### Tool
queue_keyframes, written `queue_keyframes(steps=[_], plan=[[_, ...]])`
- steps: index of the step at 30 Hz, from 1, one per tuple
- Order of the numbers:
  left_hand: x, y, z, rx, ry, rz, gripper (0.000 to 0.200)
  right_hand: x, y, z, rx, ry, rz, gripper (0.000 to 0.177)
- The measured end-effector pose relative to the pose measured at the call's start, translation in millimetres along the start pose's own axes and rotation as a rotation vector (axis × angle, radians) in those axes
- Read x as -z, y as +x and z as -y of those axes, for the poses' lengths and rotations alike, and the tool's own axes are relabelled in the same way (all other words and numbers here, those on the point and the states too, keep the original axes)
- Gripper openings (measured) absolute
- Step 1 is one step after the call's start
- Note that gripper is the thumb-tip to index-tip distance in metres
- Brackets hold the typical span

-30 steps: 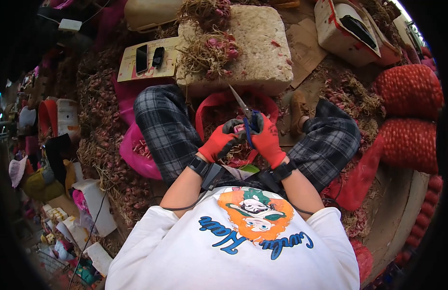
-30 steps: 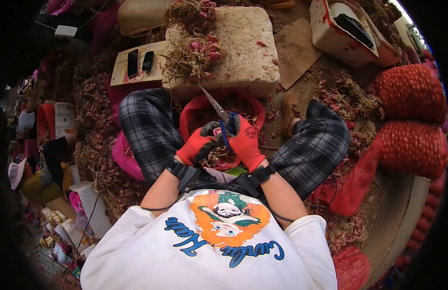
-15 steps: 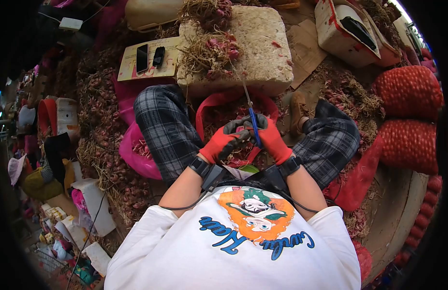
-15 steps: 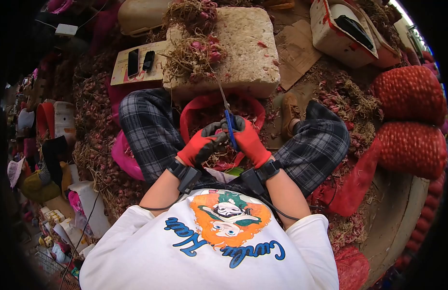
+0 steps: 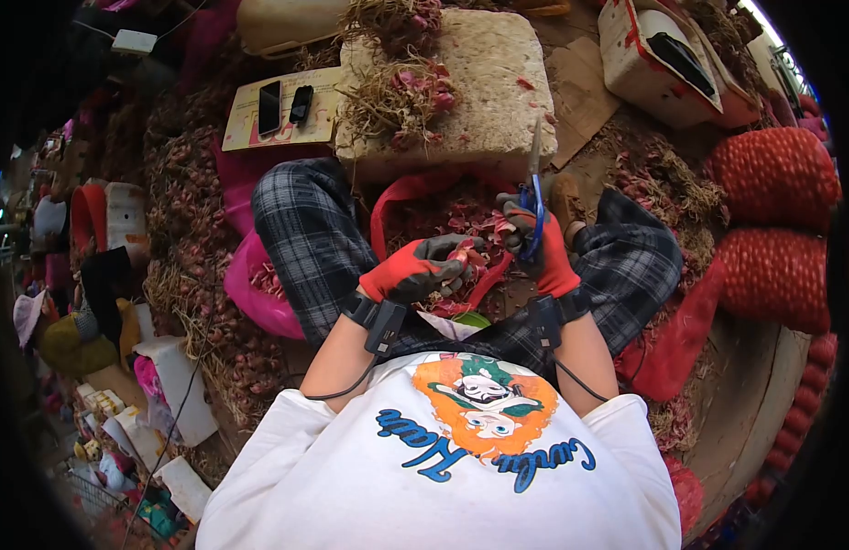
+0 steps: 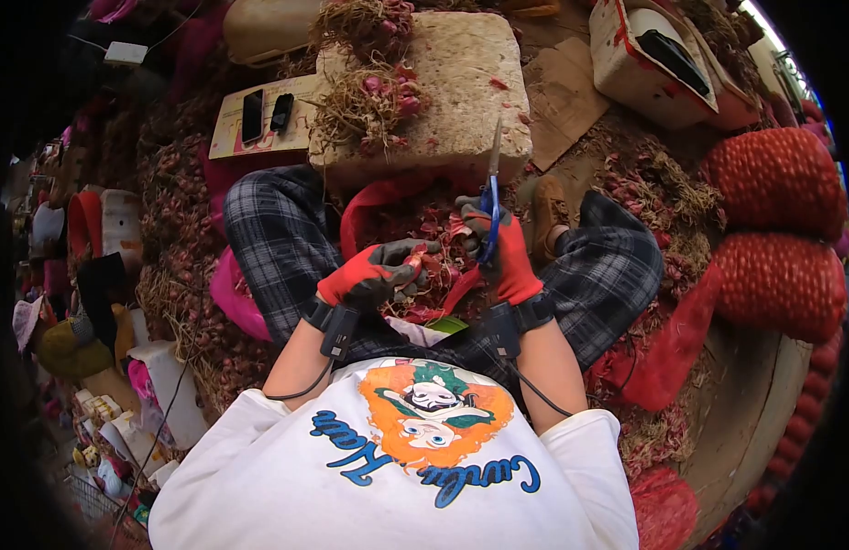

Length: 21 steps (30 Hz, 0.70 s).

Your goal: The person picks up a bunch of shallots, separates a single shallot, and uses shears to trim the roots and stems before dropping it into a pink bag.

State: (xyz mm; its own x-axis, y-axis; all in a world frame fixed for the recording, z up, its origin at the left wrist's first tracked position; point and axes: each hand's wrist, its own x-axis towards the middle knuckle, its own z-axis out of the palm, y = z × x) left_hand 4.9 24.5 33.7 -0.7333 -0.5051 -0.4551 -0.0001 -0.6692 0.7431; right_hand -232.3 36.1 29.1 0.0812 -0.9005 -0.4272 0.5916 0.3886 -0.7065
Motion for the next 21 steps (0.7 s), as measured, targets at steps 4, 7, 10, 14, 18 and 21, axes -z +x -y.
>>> queue_keyframes(steps=[4, 7, 10, 14, 18, 21], plan=[[6, 12, 17, -0.171, -0.030, -0.022, 0.056, -11, -2, 13, 0.131, -0.216, -0.153, 0.026], [12, 20, 29, -0.278, -0.071, -0.010, 0.061, -4, -1, -17, 0.207, -0.468, 0.032, 0.033], [7, 17, 25, -0.325, 0.102, 0.027, 0.063, -36, -16, -22, 0.302, -0.780, 0.144, 0.029], [-5, 0, 4, -0.212, -0.025, 0.090, 0.064, -27, -9, -33, 0.099, -0.457, 0.175, 0.022], [-9, 3, 4, -0.189, -0.069, 0.061, 0.064, -11, -5, -17, -0.042, -0.089, 0.065, 0.018], [0, 13, 17, -0.250, -0.071, -0.070, 0.063, -20, -12, -2, -0.004, -0.344, 0.027, 0.026]])
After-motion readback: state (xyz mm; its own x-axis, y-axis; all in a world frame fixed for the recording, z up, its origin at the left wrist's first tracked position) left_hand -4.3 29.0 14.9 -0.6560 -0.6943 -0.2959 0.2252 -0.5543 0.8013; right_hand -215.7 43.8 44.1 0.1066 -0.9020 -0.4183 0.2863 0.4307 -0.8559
